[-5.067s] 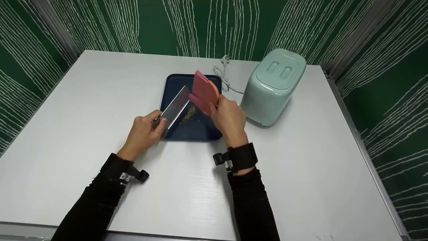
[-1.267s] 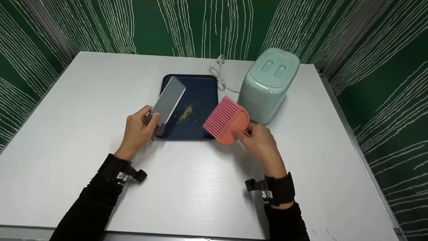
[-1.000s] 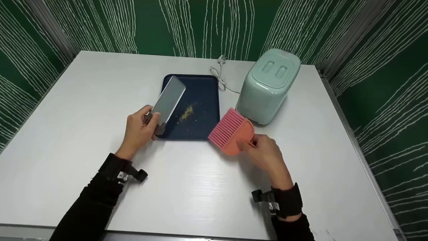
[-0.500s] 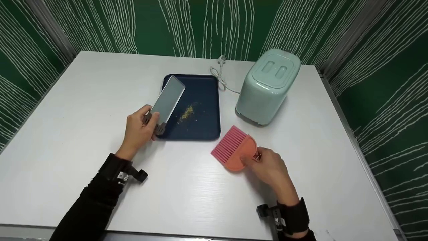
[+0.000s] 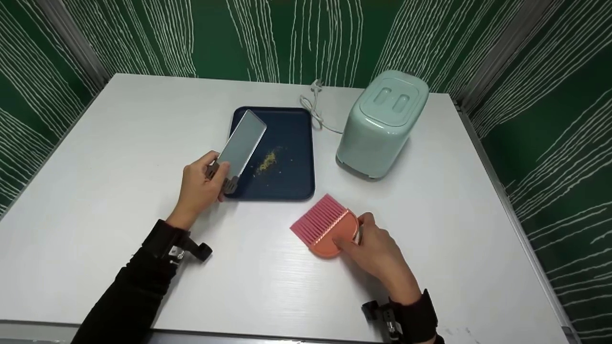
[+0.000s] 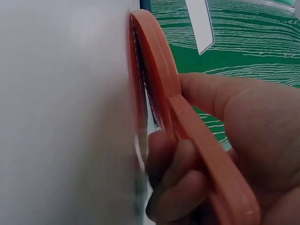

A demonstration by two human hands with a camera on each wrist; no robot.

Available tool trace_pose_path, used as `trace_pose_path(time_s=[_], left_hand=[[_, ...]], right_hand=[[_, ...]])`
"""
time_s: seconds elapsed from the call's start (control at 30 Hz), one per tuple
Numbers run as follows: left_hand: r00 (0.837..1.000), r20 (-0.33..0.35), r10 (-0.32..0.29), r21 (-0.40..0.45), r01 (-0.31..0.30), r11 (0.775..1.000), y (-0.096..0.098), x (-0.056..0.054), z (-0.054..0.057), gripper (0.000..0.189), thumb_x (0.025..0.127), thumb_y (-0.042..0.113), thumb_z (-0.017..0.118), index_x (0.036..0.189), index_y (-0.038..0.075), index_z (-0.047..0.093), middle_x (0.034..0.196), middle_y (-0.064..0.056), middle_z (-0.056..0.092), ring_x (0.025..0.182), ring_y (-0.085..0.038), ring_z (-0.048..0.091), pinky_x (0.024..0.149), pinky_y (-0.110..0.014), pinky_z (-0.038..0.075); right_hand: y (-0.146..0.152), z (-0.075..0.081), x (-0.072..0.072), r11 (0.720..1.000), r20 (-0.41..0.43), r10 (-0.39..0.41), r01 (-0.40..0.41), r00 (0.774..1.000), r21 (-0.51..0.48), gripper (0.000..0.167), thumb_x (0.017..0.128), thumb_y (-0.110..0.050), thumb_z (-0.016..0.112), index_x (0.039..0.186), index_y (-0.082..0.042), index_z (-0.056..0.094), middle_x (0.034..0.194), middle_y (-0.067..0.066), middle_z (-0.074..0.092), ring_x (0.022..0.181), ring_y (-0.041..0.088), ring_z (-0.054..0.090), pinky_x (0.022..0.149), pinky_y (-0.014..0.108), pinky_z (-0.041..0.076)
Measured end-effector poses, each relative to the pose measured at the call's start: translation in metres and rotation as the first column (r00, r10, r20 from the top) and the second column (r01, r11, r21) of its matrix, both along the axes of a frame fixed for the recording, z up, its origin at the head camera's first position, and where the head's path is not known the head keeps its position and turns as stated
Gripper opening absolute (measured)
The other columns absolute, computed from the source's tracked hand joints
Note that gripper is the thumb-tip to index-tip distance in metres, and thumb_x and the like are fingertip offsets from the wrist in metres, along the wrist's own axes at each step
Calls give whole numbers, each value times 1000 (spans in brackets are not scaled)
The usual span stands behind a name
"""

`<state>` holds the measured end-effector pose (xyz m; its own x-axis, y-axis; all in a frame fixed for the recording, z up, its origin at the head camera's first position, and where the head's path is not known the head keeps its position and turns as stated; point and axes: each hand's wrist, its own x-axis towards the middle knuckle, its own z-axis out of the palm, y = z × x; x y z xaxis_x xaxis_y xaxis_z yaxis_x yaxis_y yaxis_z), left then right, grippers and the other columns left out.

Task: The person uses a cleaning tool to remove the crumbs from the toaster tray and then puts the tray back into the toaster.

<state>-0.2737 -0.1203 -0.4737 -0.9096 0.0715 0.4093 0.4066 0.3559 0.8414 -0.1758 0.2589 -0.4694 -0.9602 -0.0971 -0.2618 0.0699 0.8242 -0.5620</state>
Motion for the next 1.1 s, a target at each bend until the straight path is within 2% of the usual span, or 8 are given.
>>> trace_pose_path(time_s=[0.27,0.5,0.8,1.1], left_hand=[[1000,7,-7,5,7,1000,1,1,1,18,110,17,57,99,5,64,61,-3,57,38,-13,59,39,-32,49],[1000,11,-12,-6,12,1000,2,1,0,17,110,17,57,99,6,64,58,-1,53,38,-13,58,40,-31,49],[1000,13,-21,13,21,1000,3,0,-2,18,109,16,59,95,5,62,57,3,48,37,-14,58,39,-34,48],[999,28,-23,51,21,998,5,1,0,17,108,15,60,95,5,62,59,-2,55,36,-13,56,37,-31,46]], right_hand=[[-9,4,0,997,-9,15,-14,1000,74,61,97,-61,72,115,-6,54,84,4,62,71,19,54,63,32,41],[-12,6,-1,994,7,42,-42,999,98,50,98,-56,72,90,-9,58,76,2,58,68,18,52,60,32,40],[-17,5,-2,992,55,50,-57,997,114,47,98,-53,72,89,-9,58,76,3,57,65,19,55,57,34,42],[-17,7,-7,999,-12,35,-34,999,36,53,96,-59,76,91,-9,58,73,2,55,64,18,53,55,30,41]])
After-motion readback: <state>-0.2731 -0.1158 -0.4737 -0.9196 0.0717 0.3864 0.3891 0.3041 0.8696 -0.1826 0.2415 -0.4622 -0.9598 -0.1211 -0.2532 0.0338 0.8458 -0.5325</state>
